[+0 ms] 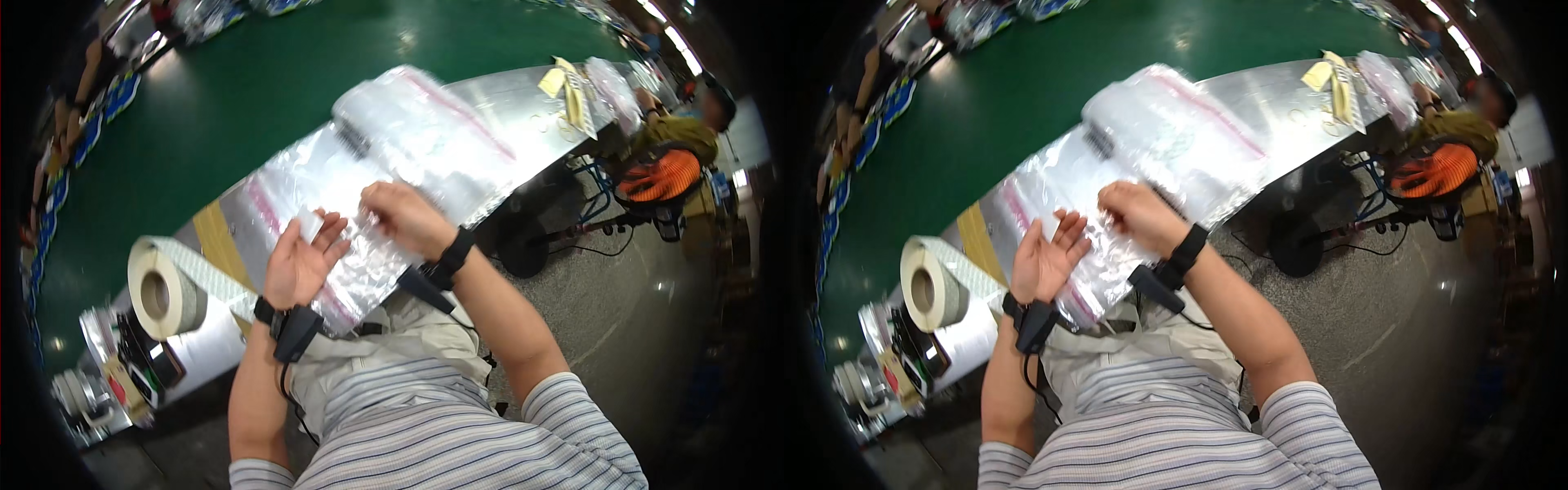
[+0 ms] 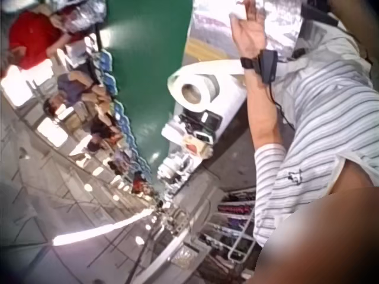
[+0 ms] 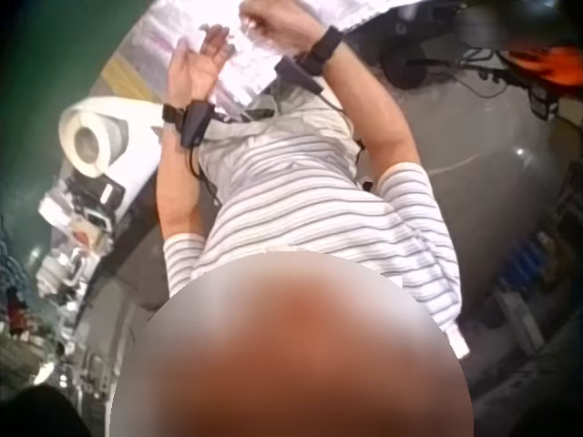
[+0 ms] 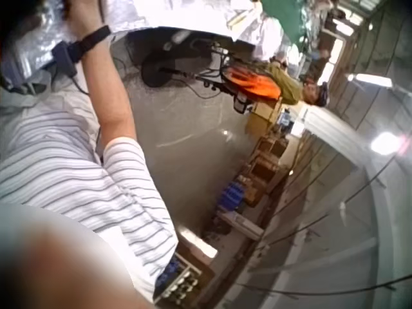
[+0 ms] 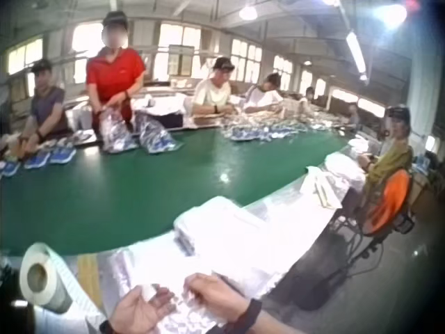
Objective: The person applies adhesive labels from a roll onto a stack of clear plastic bags on a factory table. They peel each label, smooth it onto the bag, and move the bag to a completed pile. Other workers are visible in the background packaging blue shoes.
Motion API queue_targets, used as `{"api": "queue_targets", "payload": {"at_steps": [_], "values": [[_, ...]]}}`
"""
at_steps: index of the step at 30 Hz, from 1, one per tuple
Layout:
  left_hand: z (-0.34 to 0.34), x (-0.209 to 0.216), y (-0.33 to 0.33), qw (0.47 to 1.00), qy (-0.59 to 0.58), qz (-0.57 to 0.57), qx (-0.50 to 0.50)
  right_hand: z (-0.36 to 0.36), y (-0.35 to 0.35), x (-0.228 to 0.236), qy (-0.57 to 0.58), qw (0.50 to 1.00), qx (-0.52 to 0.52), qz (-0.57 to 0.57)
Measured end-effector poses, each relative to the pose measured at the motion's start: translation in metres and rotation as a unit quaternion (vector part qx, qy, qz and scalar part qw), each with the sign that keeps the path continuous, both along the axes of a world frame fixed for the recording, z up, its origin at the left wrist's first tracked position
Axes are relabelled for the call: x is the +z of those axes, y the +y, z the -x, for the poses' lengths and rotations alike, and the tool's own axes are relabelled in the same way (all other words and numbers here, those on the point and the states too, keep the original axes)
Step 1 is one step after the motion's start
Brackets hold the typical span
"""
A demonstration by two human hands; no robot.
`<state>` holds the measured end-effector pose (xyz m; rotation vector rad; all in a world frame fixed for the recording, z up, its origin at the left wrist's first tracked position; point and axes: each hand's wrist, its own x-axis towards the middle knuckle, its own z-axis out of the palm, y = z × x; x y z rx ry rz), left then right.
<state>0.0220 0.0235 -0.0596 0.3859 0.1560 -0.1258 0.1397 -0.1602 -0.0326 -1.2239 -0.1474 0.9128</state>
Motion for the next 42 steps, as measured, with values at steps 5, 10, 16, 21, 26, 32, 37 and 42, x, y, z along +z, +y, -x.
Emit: {"api": "queue_targets", "payload": {"at_steps": [5,10,16,21,26,32,37,42], "values": [[-0.001,0.007,-0.005,1.000,-0.013,-0.021,0.008,-0.010,-0.009,0.017,0.061,0.997,0.019,-0.048],[-0.008,0.018,-0.006,0.998,0.031,-0.049,-0.003,-0.008,-0.006,0.034,0.030,0.999,-0.012,0.024],[-0.008,0.023,-0.011,0.994,0.057,-0.090,0.007,-0.008,-0.011,0.023,-0.117,0.992,-0.011,0.054],[-0.018,0.045,-0.011,0.982,0.134,-0.123,-0.051,-0.010,-0.009,0.019,-0.240,0.971,0.005,0.015],[-0.031,0.054,-0.011,0.986,0.109,-0.107,-0.070,-0.005,-0.005,0.022,-0.197,0.979,0.049,-0.020],[-0.039,0.041,-0.018,0.971,0.158,-0.160,-0.079,-0.009,-0.015,0.025,-0.221,0.974,0.044,-0.018],[-0.054,0.031,-0.020,0.921,0.178,-0.331,-0.106,-0.011,-0.015,0.031,-0.326,0.942,0.075,0.009],[-0.056,0.023,-0.021,0.978,0.175,-0.059,-0.101,0.024,-0.015,0.034,-0.380,0.917,0.109,0.046]]}}
